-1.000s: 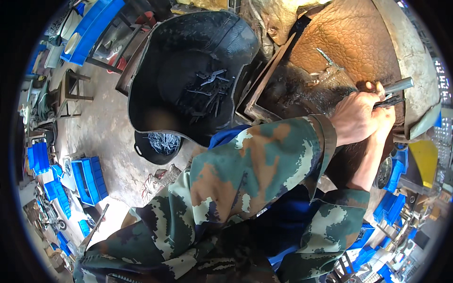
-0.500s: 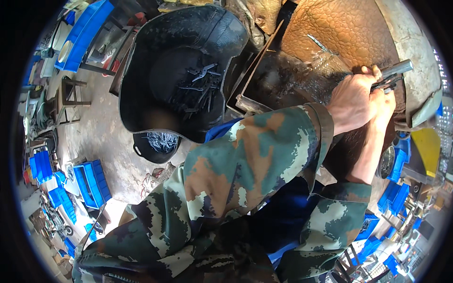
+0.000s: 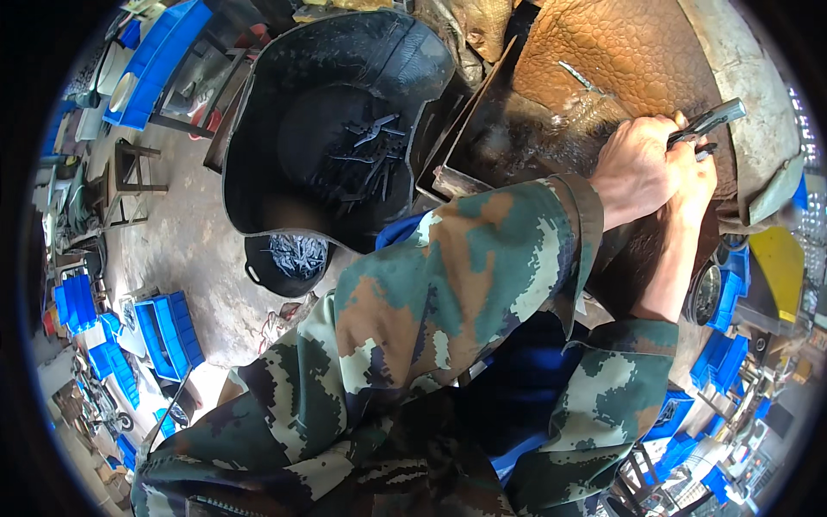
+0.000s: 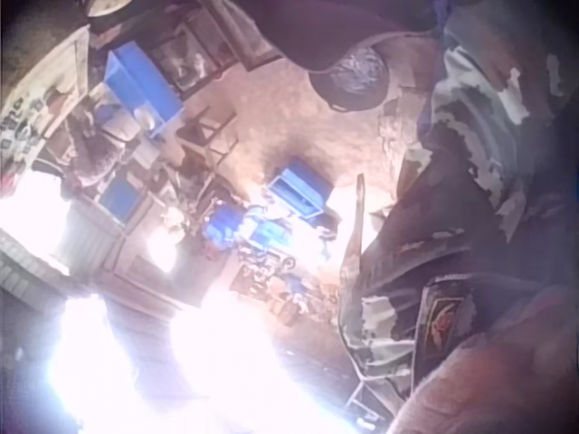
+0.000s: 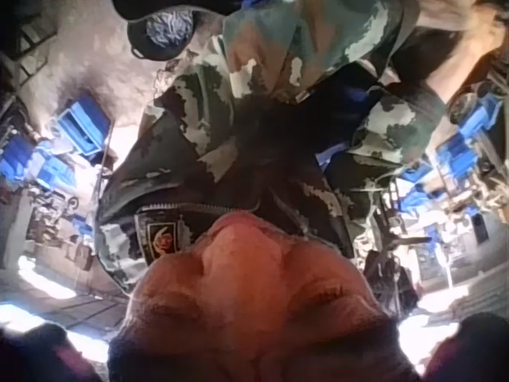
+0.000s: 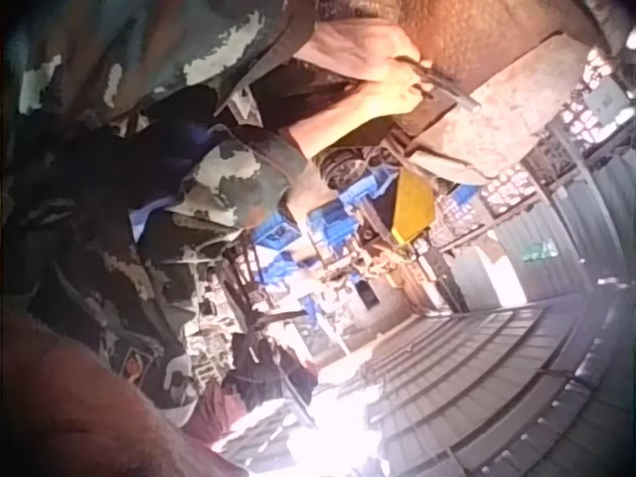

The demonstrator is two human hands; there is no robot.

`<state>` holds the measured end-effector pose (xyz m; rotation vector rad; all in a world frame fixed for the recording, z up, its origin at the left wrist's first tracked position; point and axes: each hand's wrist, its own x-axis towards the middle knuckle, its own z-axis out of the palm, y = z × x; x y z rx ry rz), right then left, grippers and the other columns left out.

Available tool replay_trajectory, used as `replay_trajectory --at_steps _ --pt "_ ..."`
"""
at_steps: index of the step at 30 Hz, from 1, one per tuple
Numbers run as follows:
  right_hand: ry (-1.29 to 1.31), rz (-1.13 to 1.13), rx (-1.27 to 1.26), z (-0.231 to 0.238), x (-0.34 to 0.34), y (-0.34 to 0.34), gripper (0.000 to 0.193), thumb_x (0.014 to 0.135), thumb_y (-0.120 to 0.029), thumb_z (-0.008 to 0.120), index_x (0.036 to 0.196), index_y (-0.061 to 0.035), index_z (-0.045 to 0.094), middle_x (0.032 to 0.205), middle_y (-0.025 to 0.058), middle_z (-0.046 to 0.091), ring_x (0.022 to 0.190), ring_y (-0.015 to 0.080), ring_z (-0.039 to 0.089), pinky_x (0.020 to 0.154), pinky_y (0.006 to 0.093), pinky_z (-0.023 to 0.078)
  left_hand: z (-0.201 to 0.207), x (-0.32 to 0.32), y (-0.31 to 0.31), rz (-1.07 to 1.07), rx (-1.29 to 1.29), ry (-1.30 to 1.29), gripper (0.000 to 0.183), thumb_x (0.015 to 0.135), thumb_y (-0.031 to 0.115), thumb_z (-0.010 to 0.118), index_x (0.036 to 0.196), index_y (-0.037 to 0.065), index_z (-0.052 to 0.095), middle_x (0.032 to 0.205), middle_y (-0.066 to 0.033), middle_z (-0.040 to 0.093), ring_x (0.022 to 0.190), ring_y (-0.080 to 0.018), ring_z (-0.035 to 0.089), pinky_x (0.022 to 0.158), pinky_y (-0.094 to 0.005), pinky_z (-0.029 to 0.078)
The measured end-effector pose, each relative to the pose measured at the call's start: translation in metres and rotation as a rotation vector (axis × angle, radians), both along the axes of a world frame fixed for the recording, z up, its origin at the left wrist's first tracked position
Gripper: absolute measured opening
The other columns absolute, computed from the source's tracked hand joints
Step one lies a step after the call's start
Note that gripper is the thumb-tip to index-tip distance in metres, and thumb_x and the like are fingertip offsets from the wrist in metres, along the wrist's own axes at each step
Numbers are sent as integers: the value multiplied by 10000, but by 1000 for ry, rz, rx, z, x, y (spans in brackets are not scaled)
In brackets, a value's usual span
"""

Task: The recorder is manually assembling and inspecting small metal components at an industrial workbench.

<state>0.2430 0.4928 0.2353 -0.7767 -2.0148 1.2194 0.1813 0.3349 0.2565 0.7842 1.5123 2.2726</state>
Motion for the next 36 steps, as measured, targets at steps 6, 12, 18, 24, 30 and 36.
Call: replay_trajectory --at_steps 6,12,18,24,30,36 --pt "102 -18 -69 -13 -14 7 254 938 -133 552 1124 -21 684 759 -49 577 591 51 470 532 231 387 -6 -2 14 387 58 233 261 817 210 582 831 -34 673 684 -241 624 681 -411 643 637 -488 495" --pt "96 -93 -124 -18 3 42 171 942 -194 545 849 -62 603 763 -23 573 666 81 527 586 251 433 34 1 -19 57 -123 102 247 782 222 636 708 -11 603 660 -232 604 662 -406 636 597 -483 479" --pt "65 -43 -261 32 29 -56 185 944 -225 655 1001 -52 622 771 17 615 610 120 579 551 265 501 40 -10 -38 -126 -159 -6 221 777 237 646 758 18 665 678 -201 648 668 -359 677 628 -446 527" --pt "-320 237 -185 56 84 -143 201 826 -42 728 1015 -29 663 987 72 696 624 133 607 518 257 509 3 -28 -38 159 -171 707 295 868 265 567 769 5 667 660 -186 627 590 -290 626 589 -415 491" --pt "-434 600 479 19 124 -172 427 669 89 651 1081 -25 652 1181 140 665 1111 301 642 922 375 526 -8 -49 -41 -226 -407 470 358 853 343 554 772 10 658 684 -202 632 643 -353 626 644 -447 480" --pt "-442 612 284 16 125 -166 391 716 76 633 1092 -26 663 1131 109 680 964 246 684 797 336 564 -17 -61 -51 -222 -669 666 280 912 269 626 849 0 673 631 -133 580 594 -227 565 623 -376 456"
